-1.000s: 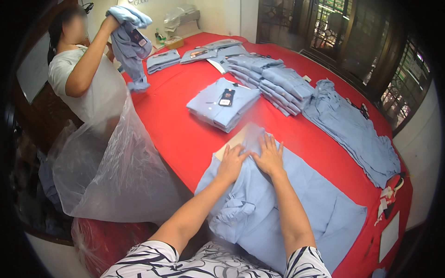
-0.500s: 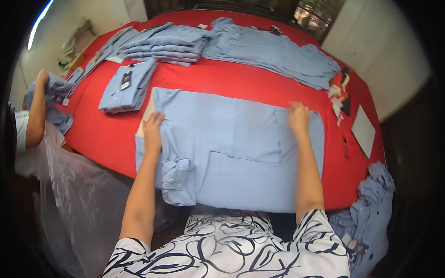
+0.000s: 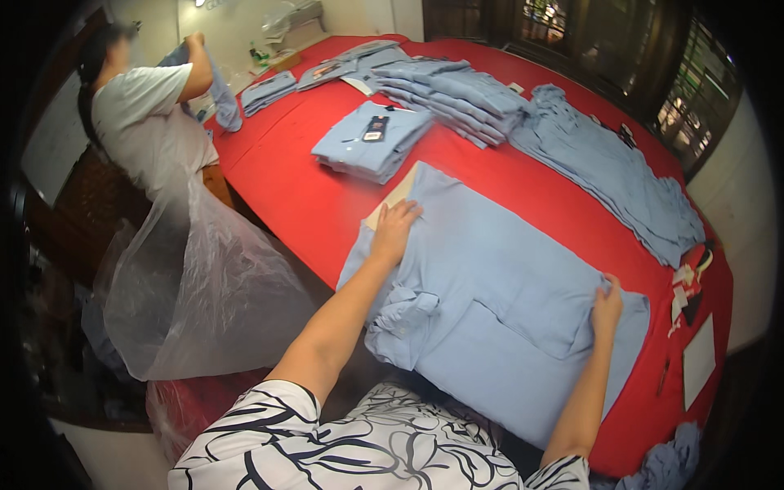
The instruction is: The person folds blue shirts on a red table, using a cardboard template to guide the folds and then placing labels on the folded shirts.
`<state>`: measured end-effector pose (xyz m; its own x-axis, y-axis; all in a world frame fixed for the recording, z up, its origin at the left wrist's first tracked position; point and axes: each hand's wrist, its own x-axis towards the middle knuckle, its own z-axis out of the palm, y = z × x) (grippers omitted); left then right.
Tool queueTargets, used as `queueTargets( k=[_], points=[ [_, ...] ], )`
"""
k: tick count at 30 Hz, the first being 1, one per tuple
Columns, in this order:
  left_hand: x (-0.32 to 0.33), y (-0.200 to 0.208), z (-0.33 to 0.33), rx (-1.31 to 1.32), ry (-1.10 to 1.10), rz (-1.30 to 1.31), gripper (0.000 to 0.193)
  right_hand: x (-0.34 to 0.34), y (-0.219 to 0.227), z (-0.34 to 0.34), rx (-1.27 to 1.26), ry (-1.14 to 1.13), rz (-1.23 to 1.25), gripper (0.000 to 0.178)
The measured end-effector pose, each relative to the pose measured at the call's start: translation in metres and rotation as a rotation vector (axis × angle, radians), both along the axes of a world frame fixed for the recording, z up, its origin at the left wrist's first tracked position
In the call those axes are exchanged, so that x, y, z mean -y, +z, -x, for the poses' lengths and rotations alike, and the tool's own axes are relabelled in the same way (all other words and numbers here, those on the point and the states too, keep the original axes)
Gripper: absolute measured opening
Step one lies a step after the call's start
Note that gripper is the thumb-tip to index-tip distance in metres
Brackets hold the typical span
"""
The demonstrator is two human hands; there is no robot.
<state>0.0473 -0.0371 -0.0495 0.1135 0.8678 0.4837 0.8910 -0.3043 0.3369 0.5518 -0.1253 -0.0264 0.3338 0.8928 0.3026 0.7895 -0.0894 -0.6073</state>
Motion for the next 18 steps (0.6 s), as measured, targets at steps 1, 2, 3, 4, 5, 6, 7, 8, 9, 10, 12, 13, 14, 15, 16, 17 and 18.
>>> queueTargets(
  k=[1,2,3,4,5,6,7,8,9,10,12,13,14,15,16,17,18],
  points=[
    [0.001,0.002,-0.001,0.010,0.009,0.012,0.038,0.006,-0.001,-0.016,-0.057,0.027,-0.131,0.037],
    [0.003,0.002,0.001,0.021,0.012,0.028,0.038,0.018,0.002,-0.027,-0.064,-0.010,-0.221,0.036],
    [0.004,0.001,0.004,0.024,0.021,0.035,0.037,0.036,0.008,-0.039,-0.071,-0.052,-0.307,0.036],
    [0.006,0.001,0.008,0.030,0.033,0.027,0.037,0.060,0.017,-0.052,-0.128,-0.121,-0.231,0.035],
    [0.008,0.002,0.010,0.033,0.040,0.021,0.037,0.088,0.021,-0.063,-0.187,-0.195,-0.153,0.035],
    [0.008,0.002,0.010,0.037,0.036,0.012,0.037,0.119,0.016,-0.082,-0.042,-0.264,-0.117,0.032],
    [0.005,0.002,0.005,0.041,0.011,0.012,0.037,0.155,0.002,-0.105,0.129,-0.305,-0.075,0.030],
    [0.008,0.002,0.012,0.025,0.032,0.014,0.037,0.165,0.020,-0.071,0.085,-0.465,0.191,0.029],
    [0.009,0.002,0.012,0.021,0.031,0.013,0.038,0.169,0.035,-0.054,0.255,-0.557,0.489,0.032],
    [0.007,0.003,0.011,0.009,0.028,0.014,0.038,0.168,0.035,-0.041,0.318,-0.573,0.428,0.033],
    [0.007,0.003,0.010,-0.018,0.035,0.012,0.038,0.158,0.029,-0.023,0.440,-0.592,0.297,0.036],
    [0.004,0.005,0.004,-0.001,0.014,0.015,0.038,0.149,-0.002,-0.060,0.470,-0.425,0.103,0.044],
    [0.006,0.006,0.005,0.000,0.016,0.022,0.038,0.125,-0.010,-0.052,0.454,-0.356,0.032,0.047],
    [0.006,0.007,0.005,0.006,0.016,0.026,0.038,0.098,-0.009,-0.042,0.443,-0.291,-0.041,0.050],
    [0.008,0.007,0.007,0.011,0.024,0.028,0.038,0.080,-0.018,-0.038,0.480,-0.324,0.077,0.052],
    [0.007,0.006,0.007,0.021,0.020,0.030,0.038,0.066,-0.026,-0.040,0.519,-0.370,0.198,0.054],
    [0.006,0.007,0.006,0.031,0.018,0.031,0.038,0.056,-0.026,-0.040,0.557,-0.414,0.319,0.055]
  ],
)
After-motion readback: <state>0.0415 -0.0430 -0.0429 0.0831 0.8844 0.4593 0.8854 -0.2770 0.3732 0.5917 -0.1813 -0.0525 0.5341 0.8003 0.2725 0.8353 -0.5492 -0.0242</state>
